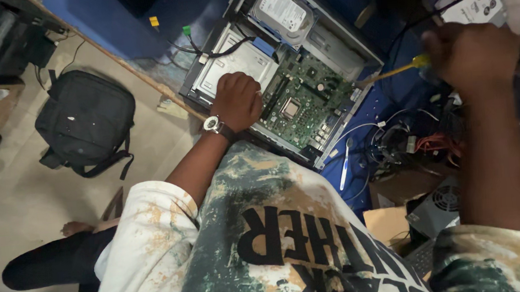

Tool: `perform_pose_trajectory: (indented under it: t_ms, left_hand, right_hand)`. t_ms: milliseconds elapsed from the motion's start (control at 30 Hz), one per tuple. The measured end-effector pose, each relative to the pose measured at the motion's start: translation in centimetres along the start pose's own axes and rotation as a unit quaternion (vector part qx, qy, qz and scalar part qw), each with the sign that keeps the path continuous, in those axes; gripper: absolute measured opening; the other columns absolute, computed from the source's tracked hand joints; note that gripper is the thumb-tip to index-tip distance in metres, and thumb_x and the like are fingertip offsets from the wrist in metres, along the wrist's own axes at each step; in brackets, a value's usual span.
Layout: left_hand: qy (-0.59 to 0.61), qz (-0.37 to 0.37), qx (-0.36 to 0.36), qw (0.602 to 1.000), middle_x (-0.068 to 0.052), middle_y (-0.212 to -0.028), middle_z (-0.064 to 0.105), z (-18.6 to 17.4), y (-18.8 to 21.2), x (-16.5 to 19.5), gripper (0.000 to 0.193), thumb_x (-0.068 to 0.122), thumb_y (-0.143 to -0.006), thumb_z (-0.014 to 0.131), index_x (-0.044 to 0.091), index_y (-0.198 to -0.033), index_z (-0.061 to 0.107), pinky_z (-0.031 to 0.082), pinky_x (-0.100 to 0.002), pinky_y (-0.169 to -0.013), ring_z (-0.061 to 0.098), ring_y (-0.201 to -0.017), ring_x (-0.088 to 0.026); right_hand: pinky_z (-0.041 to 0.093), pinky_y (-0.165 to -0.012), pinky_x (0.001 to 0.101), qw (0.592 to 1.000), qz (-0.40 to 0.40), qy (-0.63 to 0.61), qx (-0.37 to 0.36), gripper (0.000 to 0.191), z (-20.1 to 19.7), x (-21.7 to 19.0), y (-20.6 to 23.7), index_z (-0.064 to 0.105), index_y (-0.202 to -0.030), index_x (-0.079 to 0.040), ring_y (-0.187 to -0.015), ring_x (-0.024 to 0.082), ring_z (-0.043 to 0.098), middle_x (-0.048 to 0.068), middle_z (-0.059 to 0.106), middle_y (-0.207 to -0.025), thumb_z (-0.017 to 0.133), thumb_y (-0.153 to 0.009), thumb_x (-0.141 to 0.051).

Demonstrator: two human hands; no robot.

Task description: The person installs a green circuit board into a desktop computer case and secures it with screws using a yellow screwdriver. They repeatedly pick up screws from the workbench and tighten them into the motherboard area.

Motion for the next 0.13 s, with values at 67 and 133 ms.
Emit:
perform_pose_trajectory:
  t_ms: [67, 133]
  left_hand:
    - [0.002, -0.002, -0.002, 1.000, -0.009, -0.101, 0.062, 0.1, 0.0, 0.0, 0.010, 0.014, -0.089, 0.066, 0.009, -0.097, 0.063, 0.041, -0.048, -0.101, 0.058, -0.110, -0.031]
    - [-0.003, -0.003, -0.002, 1.000, -0.009, -0.102, 0.062, 0.1, -0.1, 0.0, 0.011, 0.014, -0.089, 0.066, 0.009, -0.098, 0.062, 0.041, -0.048, -0.101, 0.058, -0.111, -0.030]
  right_hand:
    - [0.057, -0.081, 0.0527, 0.997, 0.044, 0.045, -0.039, 0.057, -1.5, -1.2, 0.0, 0.077, -0.108, -0.002, -0.092, 0.043, 0.072, 0.027, 0.074, -0.097, 0.056, -0.113, -0.055]
    - [0.058, -0.081, 0.0526, 0.994, 0.063, 0.066, -0.056, 0.063, -4.0, -1.7, 1.9, 0.077, -0.105, 0.002, -0.091, 0.044, 0.072, 0.028, 0.074, -0.095, 0.056, -0.113, -0.058]
Point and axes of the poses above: each hand's wrist, its own y-axis away from the middle knuckle, its own z-axis out of the palm, x = y × z, the point moved 1 cm from there along -y, towards the middle knuckle
